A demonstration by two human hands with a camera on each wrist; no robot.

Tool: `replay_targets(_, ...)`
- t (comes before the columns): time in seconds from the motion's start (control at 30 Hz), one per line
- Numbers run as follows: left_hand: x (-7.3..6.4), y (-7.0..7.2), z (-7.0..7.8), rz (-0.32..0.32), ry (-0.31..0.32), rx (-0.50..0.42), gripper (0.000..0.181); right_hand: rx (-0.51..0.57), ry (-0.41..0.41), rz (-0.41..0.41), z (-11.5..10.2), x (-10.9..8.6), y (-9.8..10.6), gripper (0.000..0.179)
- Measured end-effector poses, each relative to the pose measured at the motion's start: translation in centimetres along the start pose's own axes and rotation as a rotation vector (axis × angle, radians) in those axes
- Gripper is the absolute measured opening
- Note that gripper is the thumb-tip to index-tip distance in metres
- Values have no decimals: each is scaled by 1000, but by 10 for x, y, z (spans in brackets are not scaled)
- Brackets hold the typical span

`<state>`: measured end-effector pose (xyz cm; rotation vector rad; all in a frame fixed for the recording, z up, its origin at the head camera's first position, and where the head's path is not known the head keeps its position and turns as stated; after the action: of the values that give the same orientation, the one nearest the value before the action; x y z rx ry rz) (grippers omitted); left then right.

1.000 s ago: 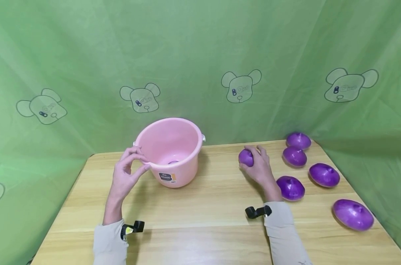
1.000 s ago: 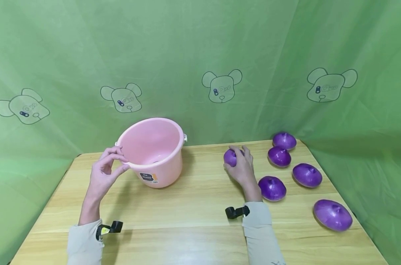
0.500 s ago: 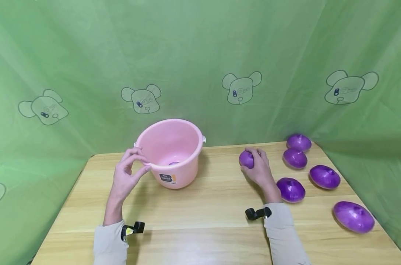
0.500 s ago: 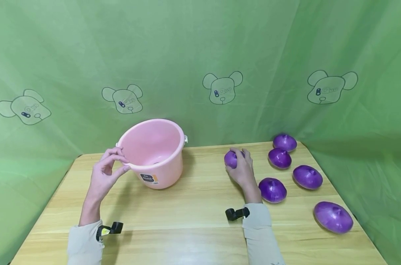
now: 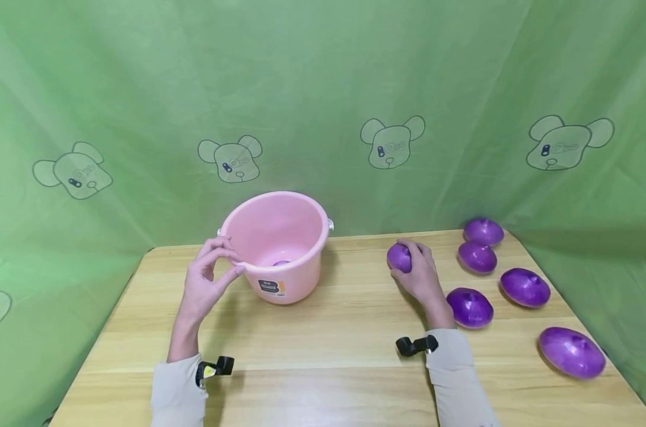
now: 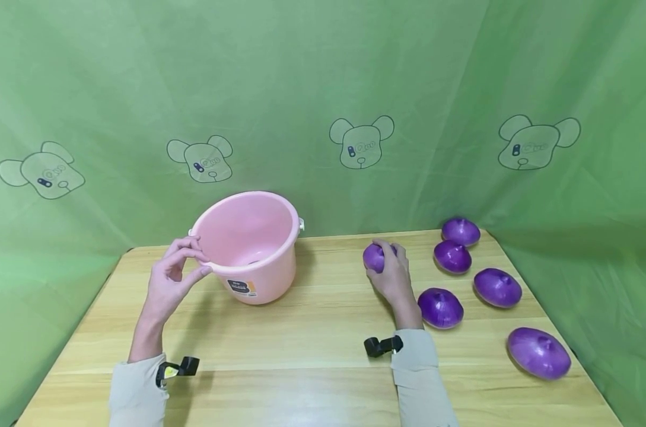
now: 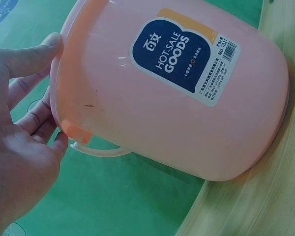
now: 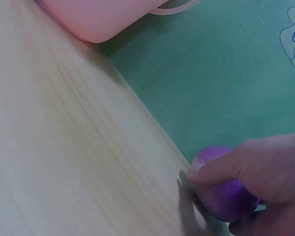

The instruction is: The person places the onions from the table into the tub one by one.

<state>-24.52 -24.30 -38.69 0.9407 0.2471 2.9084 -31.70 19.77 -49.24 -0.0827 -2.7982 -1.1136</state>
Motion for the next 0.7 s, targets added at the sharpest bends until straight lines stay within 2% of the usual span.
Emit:
replay_targets(0.37,-2,1,-2,5,-3,0,20,-2,-12,6,1,0,-3,77)
replay_targets(0.7,0,1,-1,-4,-1,4,19,-5,18,41,-2,0,-4,75)
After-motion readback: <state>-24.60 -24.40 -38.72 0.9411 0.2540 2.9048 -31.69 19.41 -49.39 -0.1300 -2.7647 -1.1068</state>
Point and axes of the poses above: each hand's wrist, its own x-axis towards the middle knuckle, its own y-axis out of the back of the hand, z = x × y, the point moved 6 cm from there along x, towards the middle knuckle, and after that the axes turned 2 degrees about -z, right-handed, at the moved point
